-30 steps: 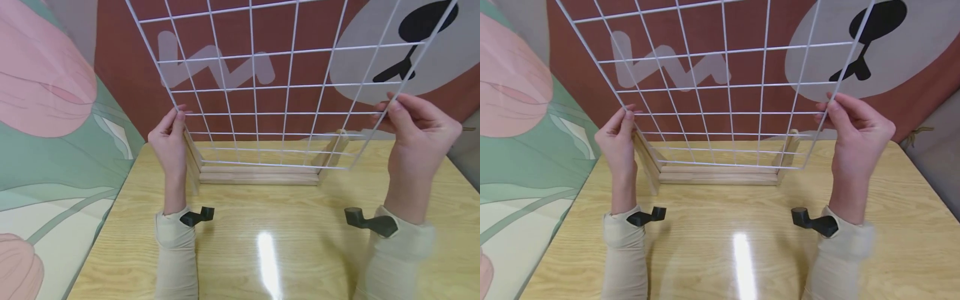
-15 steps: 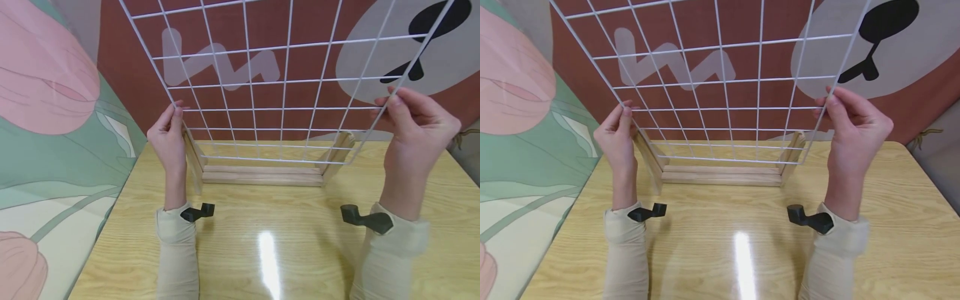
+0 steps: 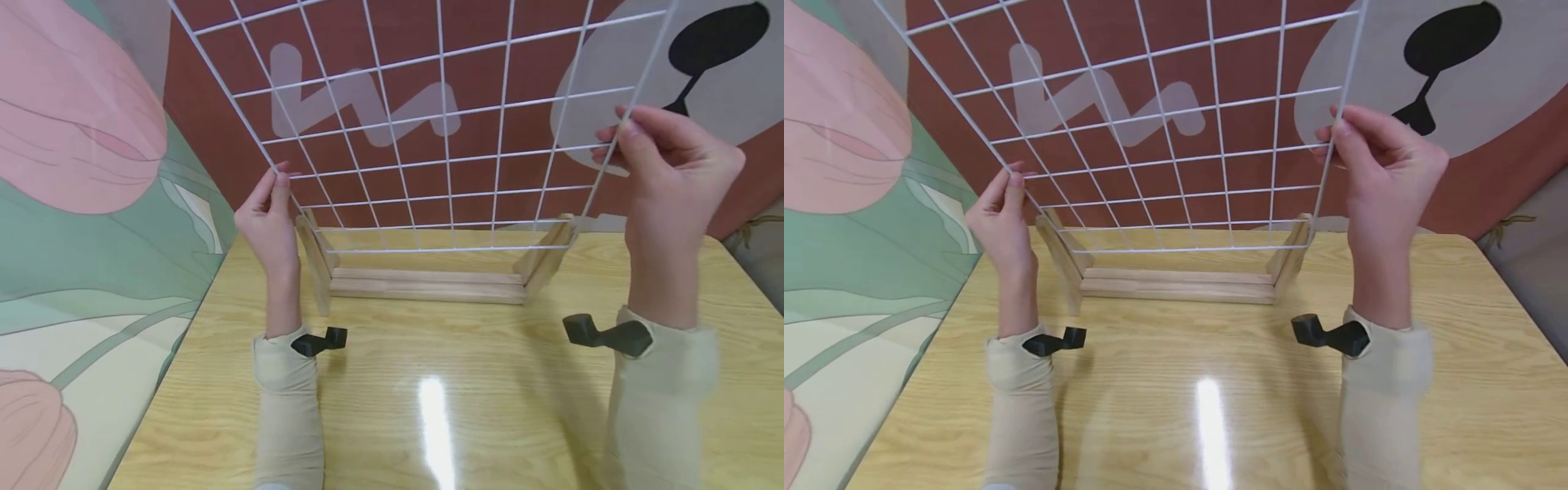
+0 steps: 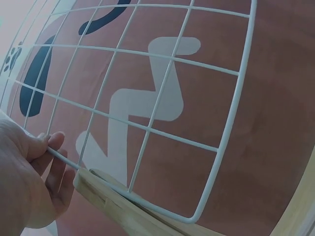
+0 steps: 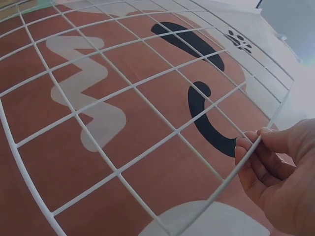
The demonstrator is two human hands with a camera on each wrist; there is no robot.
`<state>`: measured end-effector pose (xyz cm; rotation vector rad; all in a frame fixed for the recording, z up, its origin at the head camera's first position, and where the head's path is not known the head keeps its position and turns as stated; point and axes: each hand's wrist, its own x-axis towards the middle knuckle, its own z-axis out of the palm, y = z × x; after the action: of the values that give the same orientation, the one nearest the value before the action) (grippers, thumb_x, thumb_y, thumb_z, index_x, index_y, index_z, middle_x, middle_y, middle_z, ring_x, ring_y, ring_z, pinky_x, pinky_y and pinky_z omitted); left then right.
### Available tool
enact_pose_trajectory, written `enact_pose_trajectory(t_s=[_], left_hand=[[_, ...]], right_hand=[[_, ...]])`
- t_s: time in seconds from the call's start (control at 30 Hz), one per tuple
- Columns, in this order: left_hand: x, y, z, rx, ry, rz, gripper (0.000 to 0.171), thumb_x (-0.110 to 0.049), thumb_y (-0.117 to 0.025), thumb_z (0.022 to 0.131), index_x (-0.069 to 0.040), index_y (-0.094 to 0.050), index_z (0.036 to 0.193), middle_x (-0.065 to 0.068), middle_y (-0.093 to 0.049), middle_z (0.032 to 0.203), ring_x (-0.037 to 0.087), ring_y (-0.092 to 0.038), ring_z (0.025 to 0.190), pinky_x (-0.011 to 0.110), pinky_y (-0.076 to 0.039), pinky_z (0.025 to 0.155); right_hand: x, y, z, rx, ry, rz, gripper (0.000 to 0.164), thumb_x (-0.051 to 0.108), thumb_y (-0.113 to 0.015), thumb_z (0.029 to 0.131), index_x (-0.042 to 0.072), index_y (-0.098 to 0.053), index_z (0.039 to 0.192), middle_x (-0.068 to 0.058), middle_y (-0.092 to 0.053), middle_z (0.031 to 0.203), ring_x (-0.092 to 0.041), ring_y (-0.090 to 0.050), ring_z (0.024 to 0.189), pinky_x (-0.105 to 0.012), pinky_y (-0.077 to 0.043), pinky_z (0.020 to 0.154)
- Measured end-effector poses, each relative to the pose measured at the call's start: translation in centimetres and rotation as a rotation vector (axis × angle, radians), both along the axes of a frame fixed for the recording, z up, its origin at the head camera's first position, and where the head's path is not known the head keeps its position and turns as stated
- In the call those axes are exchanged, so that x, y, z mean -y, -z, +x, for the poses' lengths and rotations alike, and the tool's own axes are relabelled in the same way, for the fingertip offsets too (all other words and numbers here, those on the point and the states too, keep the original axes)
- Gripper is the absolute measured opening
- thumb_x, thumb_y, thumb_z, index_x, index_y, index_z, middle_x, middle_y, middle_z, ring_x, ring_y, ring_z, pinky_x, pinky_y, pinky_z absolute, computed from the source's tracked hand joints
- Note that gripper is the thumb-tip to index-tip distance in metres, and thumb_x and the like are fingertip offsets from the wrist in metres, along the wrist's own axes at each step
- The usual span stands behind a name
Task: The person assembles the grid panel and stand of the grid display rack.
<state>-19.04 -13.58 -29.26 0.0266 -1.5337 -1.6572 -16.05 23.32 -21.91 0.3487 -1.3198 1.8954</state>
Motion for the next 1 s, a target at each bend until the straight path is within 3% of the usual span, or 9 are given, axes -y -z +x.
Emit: enact_pose_trajectory(t_s=[0.07,0.2,0.4,0.53,0.67,0.87,1.0], left_hand=[[0.1,0.0,0.0,0.012,0.004,0.031,0.019,-0.014,-0.071,0.101,0.0,-0.081,0.109,-0.004,-0.078,0.089,0.006,-0.043,0.056,0.019,-0.032,0.052],[0.3,0.1,-0.1,0.015,0.031,0.089,0.021,-0.012,-0.07,0.101,0.004,-0.079,0.111,0.0,-0.077,0.088,0.011,-0.055,0.064,0.019,-0.038,0.054],[0.3,0.4,-0.2,0.008,0.043,0.114,0.023,-0.013,-0.068,0.102,0.005,-0.078,0.112,-0.001,-0.074,0.086,0.012,-0.056,0.069,0.024,-0.046,0.063],[0.2,0.2,-0.2,-0.015,0.049,0.114,0.022,-0.014,-0.068,0.102,0.002,-0.079,0.113,0.001,-0.076,0.092,0.009,-0.05,0.064,0.024,-0.046,0.066],[0.1,-0.3,-0.2,-0.066,0.056,0.127,0.02,-0.012,-0.068,0.102,0.001,-0.079,0.112,0.003,-0.077,0.094,0.009,-0.053,0.067,0.025,-0.047,0.069],[-0.1,-1.0,-0.2,-0.116,0.071,0.199,0.016,-0.006,-0.07,0.1,0.0,-0.08,0.109,0.006,-0.078,0.092,0.018,-0.064,0.083,0.028,-0.051,0.081],[-0.1,-0.9,-0.4,-0.119,0.08,0.167,0.018,-0.009,-0.068,0.101,-0.001,-0.08,0.112,0.007,-0.078,0.094,0.019,-0.066,0.084,0.029,-0.053,0.084]], right_hand=[[0.2,-0.6,-0.4,0.01,-0.041,-0.02,0.016,-0.012,-0.075,0.088,-0.023,-0.071,0.098,-0.023,-0.073,0.081,-0.027,-0.069,0.067,-0.028,-0.061,0.071],[0.4,-1.6,-0.9,0.036,-0.085,0.002,0.016,-0.012,-0.075,0.087,-0.023,-0.071,0.099,-0.022,-0.073,0.08,-0.027,-0.067,0.066,-0.027,-0.06,0.071],[0.5,-2.9,-1.3,0.051,-0.117,0.039,0.014,-0.012,-0.075,0.088,-0.021,-0.072,0.098,-0.02,-0.073,0.078,-0.026,-0.065,0.063,-0.026,-0.059,0.07],[0.3,-3.5,-1.4,0.051,-0.072,0.107,0.012,-0.008,-0.075,0.09,-0.017,-0.074,0.098,-0.017,-0.074,0.078,-0.023,-0.066,0.062,-0.024,-0.056,0.071],[0.0,-3.9,-1.7,0.011,-0.031,0.152,0.01,-0.008,-0.074,0.091,-0.017,-0.074,0.096,-0.018,-0.074,0.079,-0.023,-0.068,0.064,-0.023,-0.057,0.071],[-0.3,-4.0,-1.9,0.041,-0.09,0.104,0.014,-0.009,-0.076,0.089,-0.019,-0.073,0.098,-0.02,-0.074,0.083,-0.026,-0.068,0.068,-0.024,-0.059,0.073],[-0.8,-3.6,-1.8,0.069,-0.108,0.08,0.017,-0.009,-0.078,0.087,-0.019,-0.073,0.1,-0.02,-0.074,0.084,-0.026,-0.069,0.067,-0.024,-0.059,0.073]])
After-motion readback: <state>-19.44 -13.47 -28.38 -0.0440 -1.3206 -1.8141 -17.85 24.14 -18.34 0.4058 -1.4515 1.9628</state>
